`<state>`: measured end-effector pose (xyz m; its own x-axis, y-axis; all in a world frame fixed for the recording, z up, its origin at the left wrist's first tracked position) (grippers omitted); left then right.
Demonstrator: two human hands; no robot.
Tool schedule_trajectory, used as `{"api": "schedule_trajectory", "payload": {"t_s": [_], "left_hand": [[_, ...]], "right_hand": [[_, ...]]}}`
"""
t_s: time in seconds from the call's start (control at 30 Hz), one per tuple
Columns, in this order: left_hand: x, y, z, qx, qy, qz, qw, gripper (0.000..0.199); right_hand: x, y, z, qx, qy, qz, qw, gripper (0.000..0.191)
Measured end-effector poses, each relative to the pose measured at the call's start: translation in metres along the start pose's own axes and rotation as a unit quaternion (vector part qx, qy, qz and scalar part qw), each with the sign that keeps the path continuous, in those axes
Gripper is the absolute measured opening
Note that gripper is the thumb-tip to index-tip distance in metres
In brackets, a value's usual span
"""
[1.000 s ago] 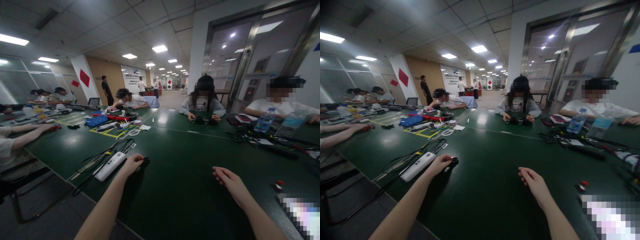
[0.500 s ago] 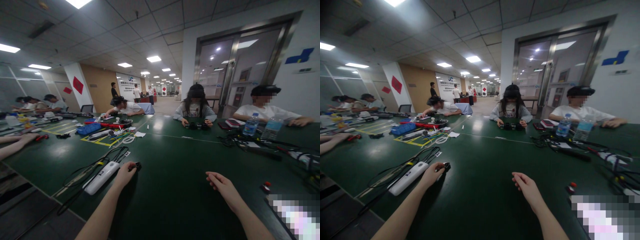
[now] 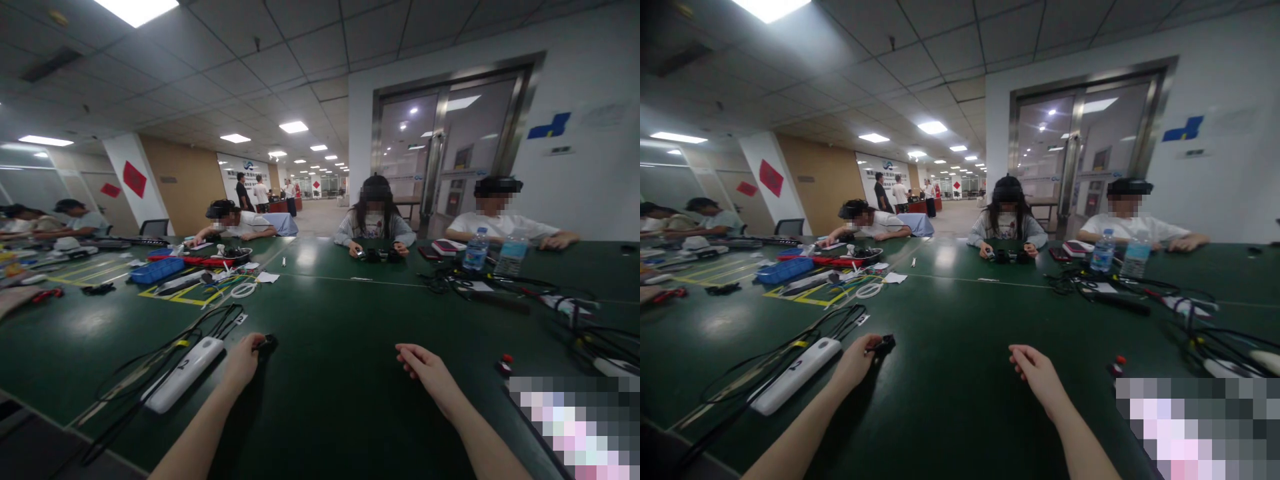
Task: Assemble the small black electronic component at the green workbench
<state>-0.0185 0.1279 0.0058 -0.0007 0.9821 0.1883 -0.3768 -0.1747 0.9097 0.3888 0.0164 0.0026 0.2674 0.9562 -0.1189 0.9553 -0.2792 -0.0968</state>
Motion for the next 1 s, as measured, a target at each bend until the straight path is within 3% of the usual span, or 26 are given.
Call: {"api": "schedule_trajectory", "payload": {"t_s": [0.2,0.37,0.5,0.6,0.8,1.0], "left_hand": [[-0.024,-0.030,0.099,-0.049,-0.137,-0.059,0.988,0.033],[-0.058,-0.068,0.190,-0.114,-0.213,-0.164,0.957,0.034],[-0.081,-0.078,0.238,-0.125,-0.231,-0.202,0.943,0.035],[-0.090,-0.077,0.248,-0.133,-0.229,-0.200,0.943,0.034],[-0.093,-0.075,0.241,-0.153,-0.280,-0.196,0.927,0.035],[-0.090,-0.075,0.238,-0.157,-0.284,-0.215,0.921,0.033]], "right_hand": [[0.000,0.000,0.002,0.002,0.004,-0.003,1.000,0.027],[-0.001,-0.001,0.000,0.004,0.009,-0.015,1.000,0.029],[0.000,-0.003,0.001,0.008,0.022,-0.026,0.999,0.029],[0.001,-0.005,0.002,-0.001,0.025,-0.031,0.999,0.031],[0.003,-0.013,0.001,-0.060,0.050,-0.078,0.994,0.039],[-0.013,-0.033,-0.010,-0.201,0.088,-0.140,0.966,0.029]]}}
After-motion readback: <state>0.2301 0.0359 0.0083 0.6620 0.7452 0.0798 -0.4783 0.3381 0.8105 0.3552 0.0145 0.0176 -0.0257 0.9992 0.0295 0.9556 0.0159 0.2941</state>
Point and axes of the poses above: each hand's wrist, its own x-axis towards the middle knuckle, its own y-axis out of the back of the hand, z = x × y, the point moved 8 cm from there along x, towards the middle knuckle, and after that the axes turned 14 degrees about x, right-handed, at the moved point
